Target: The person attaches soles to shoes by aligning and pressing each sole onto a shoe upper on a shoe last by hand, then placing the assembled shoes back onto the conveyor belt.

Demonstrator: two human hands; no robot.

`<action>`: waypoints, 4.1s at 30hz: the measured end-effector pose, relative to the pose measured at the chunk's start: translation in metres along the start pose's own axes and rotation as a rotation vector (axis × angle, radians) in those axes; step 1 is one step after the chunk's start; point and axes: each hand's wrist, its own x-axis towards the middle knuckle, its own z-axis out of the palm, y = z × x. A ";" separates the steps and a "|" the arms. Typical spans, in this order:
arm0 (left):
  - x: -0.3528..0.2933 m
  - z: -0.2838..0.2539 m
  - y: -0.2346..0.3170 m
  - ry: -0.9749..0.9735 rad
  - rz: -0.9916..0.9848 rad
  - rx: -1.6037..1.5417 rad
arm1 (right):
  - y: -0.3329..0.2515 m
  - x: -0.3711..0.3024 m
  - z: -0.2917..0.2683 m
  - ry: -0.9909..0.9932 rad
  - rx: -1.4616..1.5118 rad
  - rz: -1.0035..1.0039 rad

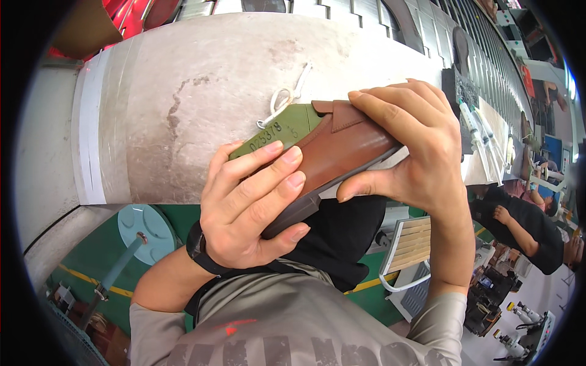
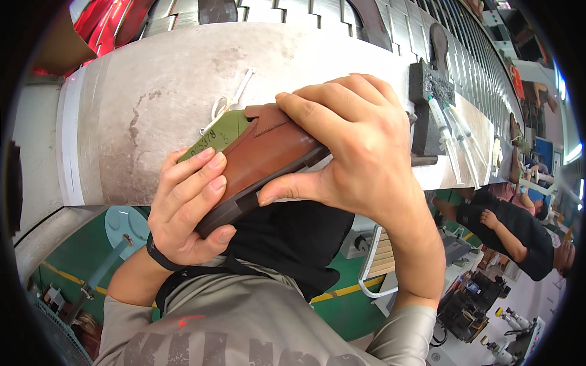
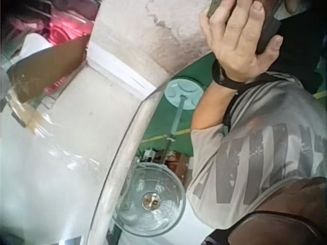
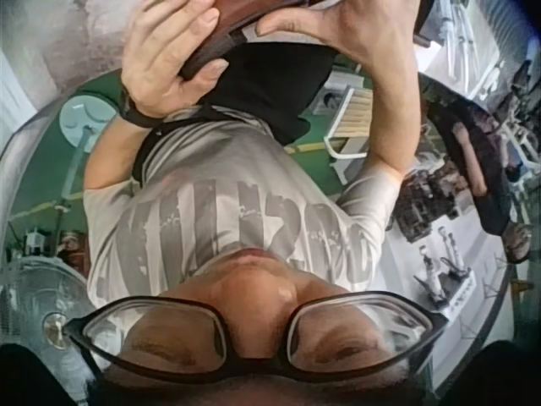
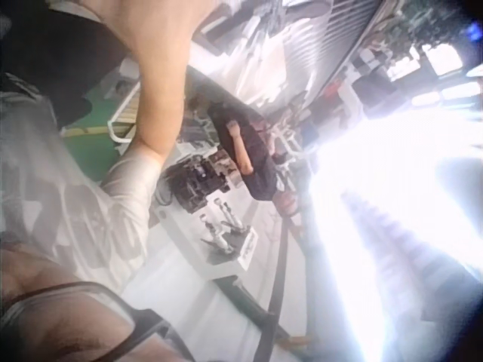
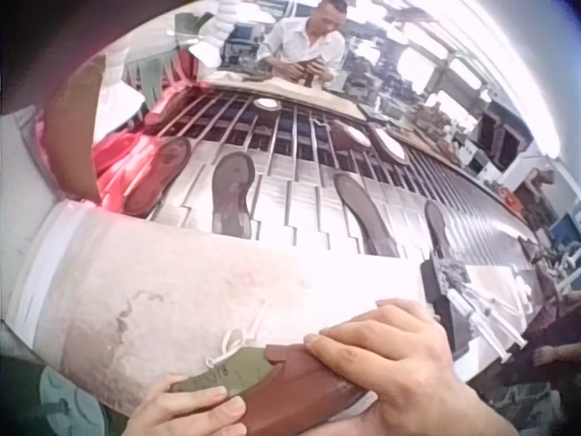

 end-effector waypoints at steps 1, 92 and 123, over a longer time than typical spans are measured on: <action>0.000 0.000 0.000 0.008 0.002 -0.009 | -0.001 0.000 0.000 -0.006 -0.005 0.010; 0.147 0.076 -0.059 -0.230 -0.287 -0.154 | 0.018 0.041 0.040 0.307 0.500 0.912; 0.138 0.069 -0.061 -0.203 -0.148 -0.357 | -0.026 -0.070 0.023 0.189 1.144 0.863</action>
